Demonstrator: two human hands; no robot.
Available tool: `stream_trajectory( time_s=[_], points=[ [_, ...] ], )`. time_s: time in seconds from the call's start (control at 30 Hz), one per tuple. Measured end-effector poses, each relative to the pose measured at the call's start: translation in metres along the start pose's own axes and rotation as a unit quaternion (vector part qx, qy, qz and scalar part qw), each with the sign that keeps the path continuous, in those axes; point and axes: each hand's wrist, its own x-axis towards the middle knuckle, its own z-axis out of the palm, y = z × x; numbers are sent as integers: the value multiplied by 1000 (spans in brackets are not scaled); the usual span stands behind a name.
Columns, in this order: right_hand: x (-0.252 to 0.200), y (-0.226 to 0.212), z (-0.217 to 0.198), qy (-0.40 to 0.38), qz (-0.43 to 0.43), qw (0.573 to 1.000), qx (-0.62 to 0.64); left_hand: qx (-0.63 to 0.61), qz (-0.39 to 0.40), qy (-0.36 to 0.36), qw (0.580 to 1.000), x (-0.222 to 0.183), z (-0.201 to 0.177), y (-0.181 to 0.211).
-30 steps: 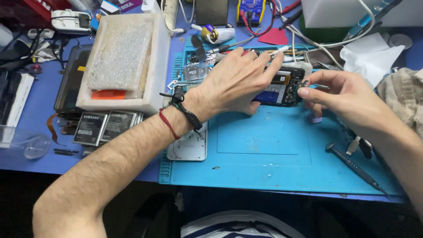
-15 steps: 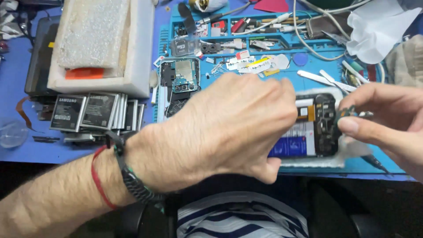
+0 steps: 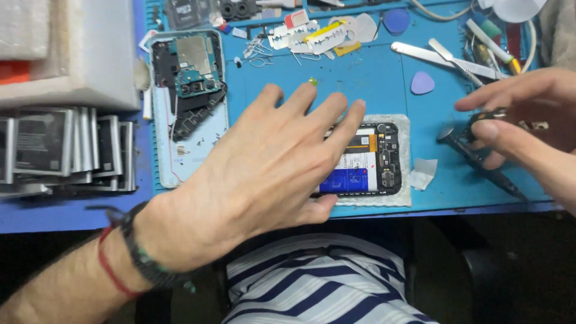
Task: Reassembling the internal components of a mobile phone, including the motherboard and ribbon cables
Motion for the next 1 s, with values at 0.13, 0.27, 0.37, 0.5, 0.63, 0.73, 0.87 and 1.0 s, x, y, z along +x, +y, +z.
stream_trajectory(
  time_s=[0.13, 0.27, 0.37, 0.5, 0.63, 0.73, 0.87, 1.0],
  points=[
    [-17, 17, 6, -57, 26, 998, -31, -13, -15, 14, 1000, -16, -13, 4],
    [-26, -32, 30, 19, 71, 997, 15, -112, -59, 62, 990, -21, -2, 23],
    [-23, -37, 36, 10, 45, 999, 0, -160, -67, 96, 980, -17, 8, 32],
    [-21, -35, 36, -3, 20, 999, -43, -236, -84, 175, 952, -10, 8, 41],
    [-18, -34, 37, -3, 74, 996, -54, -248, -72, 171, 951, -10, 16, 47],
    [-17, -21, 31, -41, 99, 992, -71, -243, -83, 184, 949, -11, 21, 47],
    [-20, -12, 29, -87, -10, 994, -67, -252, -74, 192, 946, -15, 23, 45],
    [-24, -16, 33, -64, -17, 995, -80, -281, -74, 208, 934, -17, 27, 45]
  ],
)
